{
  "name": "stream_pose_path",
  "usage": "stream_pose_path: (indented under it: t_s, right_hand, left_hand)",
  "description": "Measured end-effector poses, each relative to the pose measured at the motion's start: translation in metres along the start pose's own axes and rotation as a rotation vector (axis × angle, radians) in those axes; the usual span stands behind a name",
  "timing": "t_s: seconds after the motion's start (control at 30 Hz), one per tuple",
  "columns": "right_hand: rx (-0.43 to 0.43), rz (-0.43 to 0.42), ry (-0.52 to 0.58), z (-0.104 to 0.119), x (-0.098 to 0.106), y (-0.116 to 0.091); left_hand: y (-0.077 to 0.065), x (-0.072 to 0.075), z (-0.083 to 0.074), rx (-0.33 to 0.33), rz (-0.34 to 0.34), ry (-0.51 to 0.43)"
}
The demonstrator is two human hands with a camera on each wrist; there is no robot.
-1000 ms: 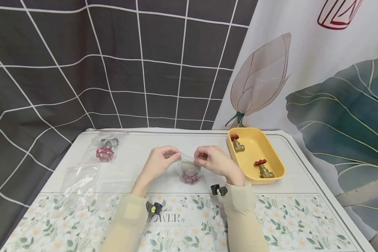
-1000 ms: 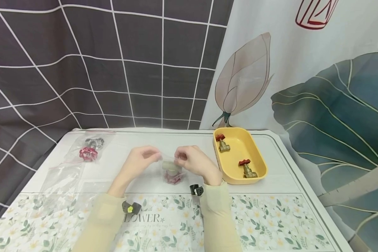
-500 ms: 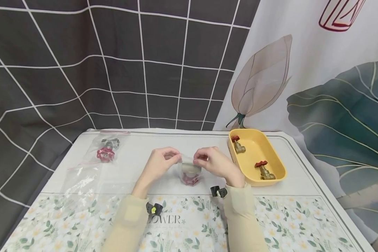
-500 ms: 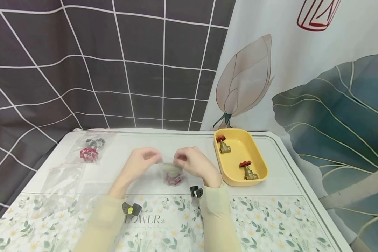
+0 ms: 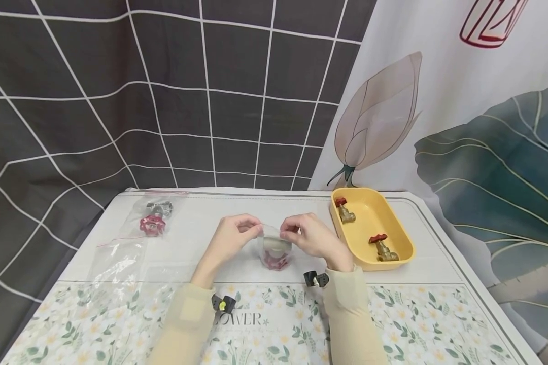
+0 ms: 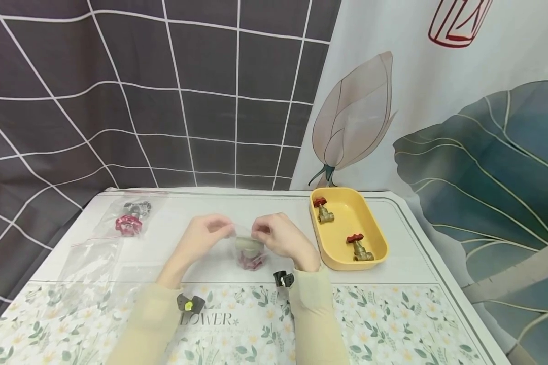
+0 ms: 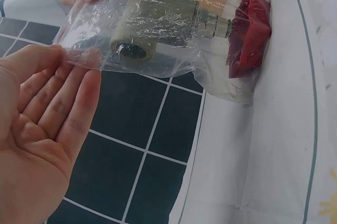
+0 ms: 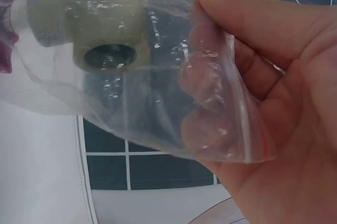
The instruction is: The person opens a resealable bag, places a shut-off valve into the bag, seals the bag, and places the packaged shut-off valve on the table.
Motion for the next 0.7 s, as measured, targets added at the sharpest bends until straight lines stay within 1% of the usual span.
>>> stream_pose_path:
  t_s: [0.13,0.23,0.33,0.5,0.63,0.7]
  right_hand:
    - [-0.053,0.019,0.003,-0.003,-0.001,0.001]
    - [-0.077,0.025,0.01,-0.004,0.0,0.001]
    - [-0.078,0.024,0.019,-0.004,0.0,0.001]
    - [-0.046,0.016,0.036,-0.006,-0.001,0.001]
    - [-0.028,0.04,0.075,-0.008,-0.002,0.001]
    - [-0.035,0.054,0.099,-0.008,-0.001,0.001]
  left_hand:
    - [0.0,-0.001,0.0,-0.003,0.002,0.004]
    - [0.001,-0.001,-0.001,-0.006,0.005,0.0]
    - [0.001,0.0,-0.002,-0.003,0.01,-0.009]
    - [0.001,-0.001,-0.003,0.003,0.01,-0.021]
    - [-0.002,0.002,-0.024,0.018,0.01,-0.021]
    - [-0.003,0.003,-0.036,0.026,0.011,-0.015]
Point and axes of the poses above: each hand's wrist, its own y-axis towards the middle knuckle, its own x-axis out of the back of the hand, z = x × y, the point moved 3 cm from there along y, towards the middle knuckle, and after that the axes turned 12 degrees about -x, right-handed, at the moved point
